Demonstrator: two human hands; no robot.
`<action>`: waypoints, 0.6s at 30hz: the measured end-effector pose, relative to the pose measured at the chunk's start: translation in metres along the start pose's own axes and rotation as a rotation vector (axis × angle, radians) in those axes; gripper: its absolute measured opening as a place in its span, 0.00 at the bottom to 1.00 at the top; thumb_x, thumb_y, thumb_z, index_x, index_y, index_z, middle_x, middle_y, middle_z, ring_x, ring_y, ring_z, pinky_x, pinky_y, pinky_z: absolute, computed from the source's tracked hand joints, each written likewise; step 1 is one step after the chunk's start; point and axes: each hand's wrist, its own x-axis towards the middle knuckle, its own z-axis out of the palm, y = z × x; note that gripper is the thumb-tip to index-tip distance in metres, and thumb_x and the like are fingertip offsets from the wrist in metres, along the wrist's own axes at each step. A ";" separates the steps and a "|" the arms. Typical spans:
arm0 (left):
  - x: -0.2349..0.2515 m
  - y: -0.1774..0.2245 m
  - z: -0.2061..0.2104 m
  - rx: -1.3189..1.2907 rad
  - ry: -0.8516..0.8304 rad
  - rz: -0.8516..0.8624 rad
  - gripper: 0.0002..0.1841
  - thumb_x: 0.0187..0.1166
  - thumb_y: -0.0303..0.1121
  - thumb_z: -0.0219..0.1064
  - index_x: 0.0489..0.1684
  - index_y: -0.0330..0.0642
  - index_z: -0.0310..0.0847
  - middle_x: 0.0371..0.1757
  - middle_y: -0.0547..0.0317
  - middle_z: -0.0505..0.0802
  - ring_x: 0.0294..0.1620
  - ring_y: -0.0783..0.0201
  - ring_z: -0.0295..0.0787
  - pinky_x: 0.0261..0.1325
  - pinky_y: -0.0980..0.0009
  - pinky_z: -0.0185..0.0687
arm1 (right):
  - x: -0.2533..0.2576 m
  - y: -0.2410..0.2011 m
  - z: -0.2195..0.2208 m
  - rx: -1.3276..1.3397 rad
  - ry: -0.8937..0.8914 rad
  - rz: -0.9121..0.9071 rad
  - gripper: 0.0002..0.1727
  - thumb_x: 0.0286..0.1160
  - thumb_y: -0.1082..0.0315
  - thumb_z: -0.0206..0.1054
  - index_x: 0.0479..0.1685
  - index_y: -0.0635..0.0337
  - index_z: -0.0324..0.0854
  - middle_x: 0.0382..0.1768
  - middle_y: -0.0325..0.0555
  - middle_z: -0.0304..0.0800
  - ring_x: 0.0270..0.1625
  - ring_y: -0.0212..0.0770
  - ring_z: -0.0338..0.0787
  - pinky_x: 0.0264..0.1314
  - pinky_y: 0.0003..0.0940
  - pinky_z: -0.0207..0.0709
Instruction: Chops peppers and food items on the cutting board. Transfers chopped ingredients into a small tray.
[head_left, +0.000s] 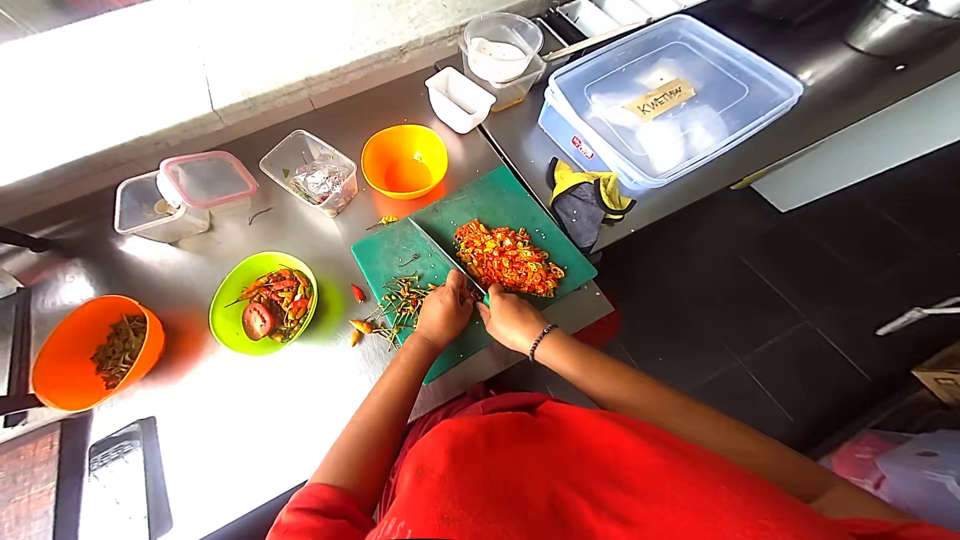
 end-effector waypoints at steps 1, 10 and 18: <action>0.000 0.001 0.000 0.004 0.005 -0.008 0.15 0.82 0.25 0.65 0.62 0.30 0.75 0.49 0.40 0.93 0.53 0.44 0.93 0.60 0.46 0.84 | -0.002 0.000 -0.005 -0.007 -0.013 -0.005 0.24 0.95 0.52 0.50 0.68 0.65 0.70 0.53 0.62 0.90 0.62 0.59 0.92 0.63 0.55 0.83; 0.002 0.001 0.003 -0.014 0.024 -0.046 0.14 0.81 0.26 0.64 0.61 0.31 0.76 0.49 0.41 0.94 0.53 0.45 0.94 0.59 0.46 0.85 | -0.005 0.002 0.006 0.018 0.000 0.020 0.24 0.96 0.53 0.49 0.71 0.66 0.69 0.54 0.63 0.90 0.61 0.61 0.92 0.62 0.56 0.84; 0.000 0.000 0.006 0.014 0.074 -0.007 0.12 0.80 0.26 0.65 0.57 0.30 0.78 0.45 0.40 0.93 0.50 0.44 0.94 0.56 0.46 0.85 | -0.009 0.005 -0.007 0.058 -0.055 0.002 0.24 0.95 0.52 0.51 0.68 0.66 0.71 0.54 0.62 0.89 0.63 0.58 0.91 0.64 0.54 0.82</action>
